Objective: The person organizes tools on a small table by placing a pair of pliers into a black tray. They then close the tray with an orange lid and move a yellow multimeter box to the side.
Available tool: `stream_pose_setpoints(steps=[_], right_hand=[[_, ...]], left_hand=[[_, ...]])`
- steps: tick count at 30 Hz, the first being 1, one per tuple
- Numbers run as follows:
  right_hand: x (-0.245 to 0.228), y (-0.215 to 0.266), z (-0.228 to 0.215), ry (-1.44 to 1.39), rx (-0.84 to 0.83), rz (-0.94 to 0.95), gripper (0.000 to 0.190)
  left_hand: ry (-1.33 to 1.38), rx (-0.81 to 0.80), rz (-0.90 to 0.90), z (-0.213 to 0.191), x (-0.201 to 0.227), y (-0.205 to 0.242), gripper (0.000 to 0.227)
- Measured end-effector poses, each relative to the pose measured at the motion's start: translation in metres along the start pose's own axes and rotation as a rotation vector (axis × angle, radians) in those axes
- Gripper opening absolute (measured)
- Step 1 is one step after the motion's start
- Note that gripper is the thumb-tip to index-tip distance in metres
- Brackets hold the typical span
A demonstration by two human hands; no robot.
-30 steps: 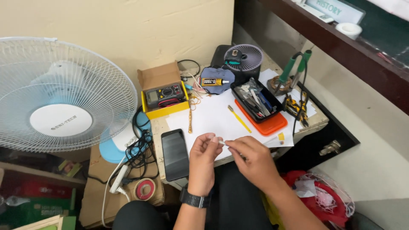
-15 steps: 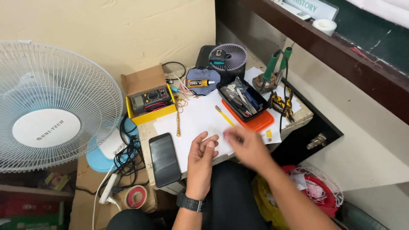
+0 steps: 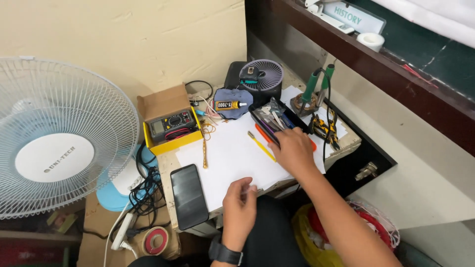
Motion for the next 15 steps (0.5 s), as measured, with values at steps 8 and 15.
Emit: stream_pose_setpoints(steps=[8, 15], right_hand=[[-0.003, -0.006, 0.011, -0.007, 0.243, -0.125, 0.02], [-0.081, 0.046, -0.052, -0.143, 0.446, -0.262, 0.015]], left_hand=[[-0.506, -0.161, 0.409, -0.002, 0.004, -0.002, 0.043], [-0.017, -0.021, -0.002, -0.034, -0.003, -0.018, 0.046]])
Point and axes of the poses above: each hand's wrist, its own y-axis away from the middle knuckle, its own z-axis out of the palm, x = y × z, the point moved 3 cm from there along -y, towards the middle knuckle, and after that the axes turned 2 degrees about z, right-handed, at the moved point
